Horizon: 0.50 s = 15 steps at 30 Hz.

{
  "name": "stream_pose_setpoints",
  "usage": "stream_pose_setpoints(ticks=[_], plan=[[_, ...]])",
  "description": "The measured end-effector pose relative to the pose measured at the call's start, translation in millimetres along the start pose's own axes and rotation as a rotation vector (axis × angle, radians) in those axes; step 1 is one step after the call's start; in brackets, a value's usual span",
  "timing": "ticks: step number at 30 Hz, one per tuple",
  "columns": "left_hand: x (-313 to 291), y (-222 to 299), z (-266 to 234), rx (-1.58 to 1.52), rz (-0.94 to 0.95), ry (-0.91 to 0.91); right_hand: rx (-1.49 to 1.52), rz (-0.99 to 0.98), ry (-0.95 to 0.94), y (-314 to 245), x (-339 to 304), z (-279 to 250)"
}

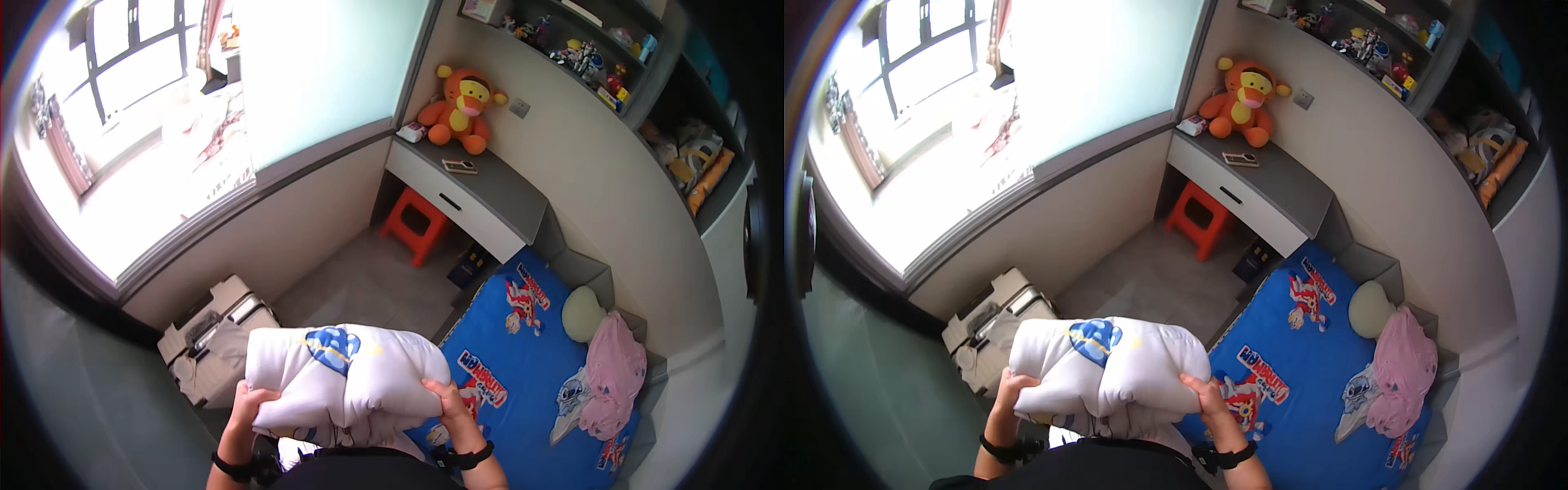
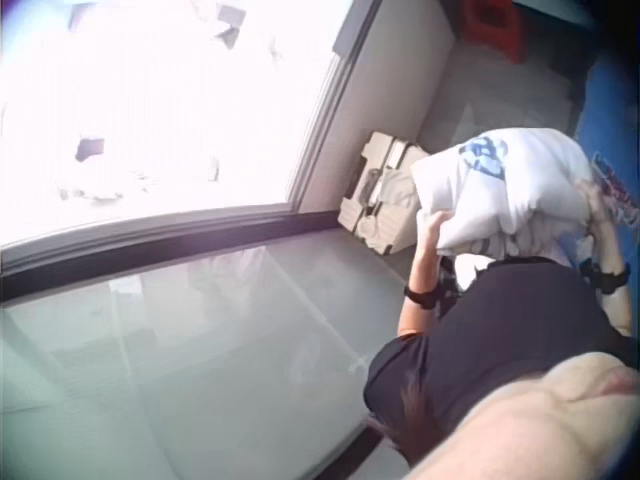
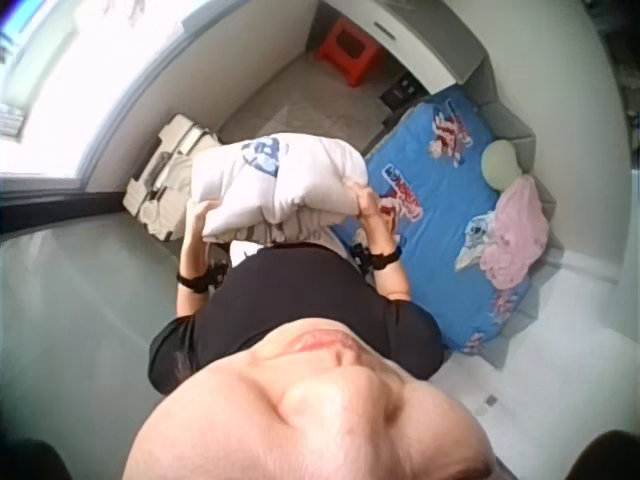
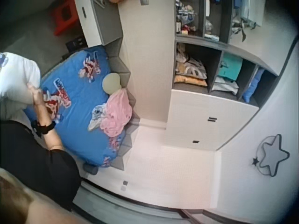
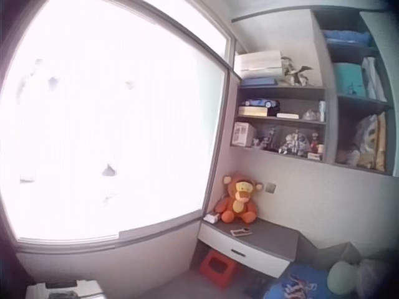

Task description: The person folds a patterned blanket on a bed and places it inside an overhead storage compartment in a bedroom.

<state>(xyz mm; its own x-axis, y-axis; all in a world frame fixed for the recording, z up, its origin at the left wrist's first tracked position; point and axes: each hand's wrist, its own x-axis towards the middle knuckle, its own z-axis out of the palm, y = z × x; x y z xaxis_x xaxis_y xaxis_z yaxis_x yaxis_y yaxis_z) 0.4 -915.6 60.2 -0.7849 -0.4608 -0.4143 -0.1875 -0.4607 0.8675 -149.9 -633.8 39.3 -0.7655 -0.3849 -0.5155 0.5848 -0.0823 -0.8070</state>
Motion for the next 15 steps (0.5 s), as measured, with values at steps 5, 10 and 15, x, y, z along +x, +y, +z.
stream_pose_setpoints(ticks=[5, 10, 15], plan=[[29, -3, -7, -0.018, -0.044, -0.030, 0.010, -0.008, 0.071, -8, 12, 16], [63, 11, 11, 0.016, -0.081, -0.071, 0.057, 0.073, 0.168, -13, 31, 8], [103, 26, 39, 0.014, -0.082, -0.100, 0.103, 0.021, 0.149, -31, 61, -2]])
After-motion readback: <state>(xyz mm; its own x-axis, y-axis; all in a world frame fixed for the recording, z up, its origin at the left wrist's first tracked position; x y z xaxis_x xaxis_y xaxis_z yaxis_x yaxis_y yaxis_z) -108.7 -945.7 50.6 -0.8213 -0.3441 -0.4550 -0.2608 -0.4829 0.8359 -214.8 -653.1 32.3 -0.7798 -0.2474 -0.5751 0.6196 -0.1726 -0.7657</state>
